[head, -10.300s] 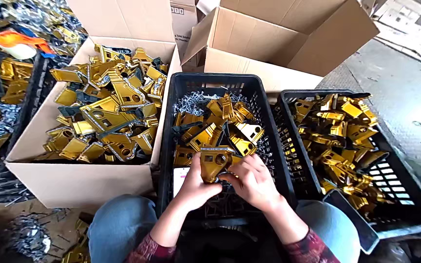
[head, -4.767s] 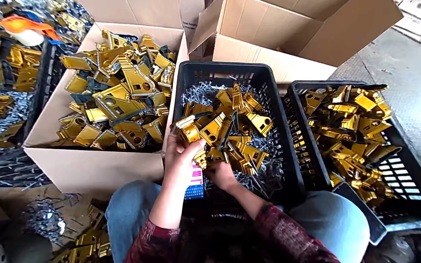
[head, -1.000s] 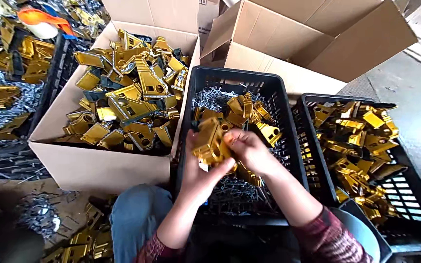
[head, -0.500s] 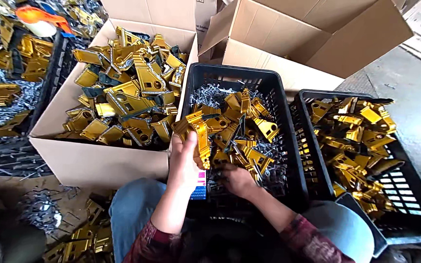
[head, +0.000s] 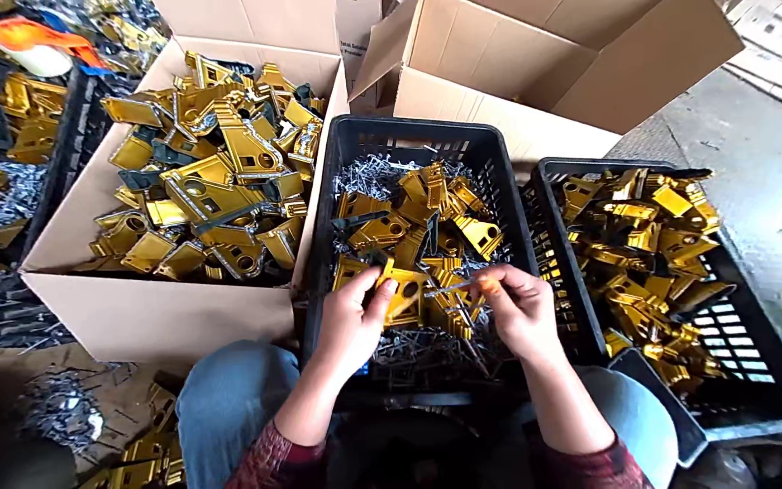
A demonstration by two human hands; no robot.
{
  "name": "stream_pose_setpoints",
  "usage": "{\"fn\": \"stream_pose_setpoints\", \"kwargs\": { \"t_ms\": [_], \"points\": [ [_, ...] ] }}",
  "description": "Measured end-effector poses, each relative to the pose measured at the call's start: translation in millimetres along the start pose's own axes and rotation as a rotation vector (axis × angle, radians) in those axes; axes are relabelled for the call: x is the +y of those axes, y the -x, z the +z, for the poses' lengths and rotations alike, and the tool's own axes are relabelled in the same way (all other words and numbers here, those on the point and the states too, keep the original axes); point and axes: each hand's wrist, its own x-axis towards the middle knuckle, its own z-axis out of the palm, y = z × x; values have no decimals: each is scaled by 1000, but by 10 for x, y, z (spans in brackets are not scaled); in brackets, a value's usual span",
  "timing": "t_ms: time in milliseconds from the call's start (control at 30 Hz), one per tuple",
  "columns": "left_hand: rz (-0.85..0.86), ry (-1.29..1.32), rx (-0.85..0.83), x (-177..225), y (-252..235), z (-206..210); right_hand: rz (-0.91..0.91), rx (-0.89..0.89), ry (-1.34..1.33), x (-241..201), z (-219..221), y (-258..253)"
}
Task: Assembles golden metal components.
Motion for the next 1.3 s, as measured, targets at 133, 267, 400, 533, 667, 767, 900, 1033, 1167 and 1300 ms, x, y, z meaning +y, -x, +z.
{"fn": "stream_pose_setpoints", "kwargs": {
  "t_ms": [133, 267, 400, 533, 667, 767, 900, 1033, 1167, 1300],
  "points": [
    [-133, 365, -214, 27, 22, 100, -147, 66, 24, 111, 76, 19],
    [-159, 429, -196, 4, 35, 189, -285, 162, 180, 144, 258, 37],
    [-117, 259, -77, 10, 48, 204, -277, 191, 134, 169, 368, 55],
    [-130, 289, -32, -8, 51, 228, -434, 138, 346, 223, 368, 75],
    [-145, 416, 28, -15, 31, 209, -475, 51, 394, 236, 337, 66],
    [-124, 477, 66, 23, 16, 165, -264, -113, 166, 219, 281, 68],
    [-108, 713, -175, 36, 55, 108, -43, -372, -387, 173, 251, 59],
    [-3, 925, -429, -36, 77, 165, 44, -475, -803, 35, 357, 104],
    [27, 778, -458, -45, 20, 105, 31, -365, -762, -38, 401, 176],
    [-47, 455, -268, -53, -20, 121, -129, -209, -72, 29, 375, 185]
  ]
}}
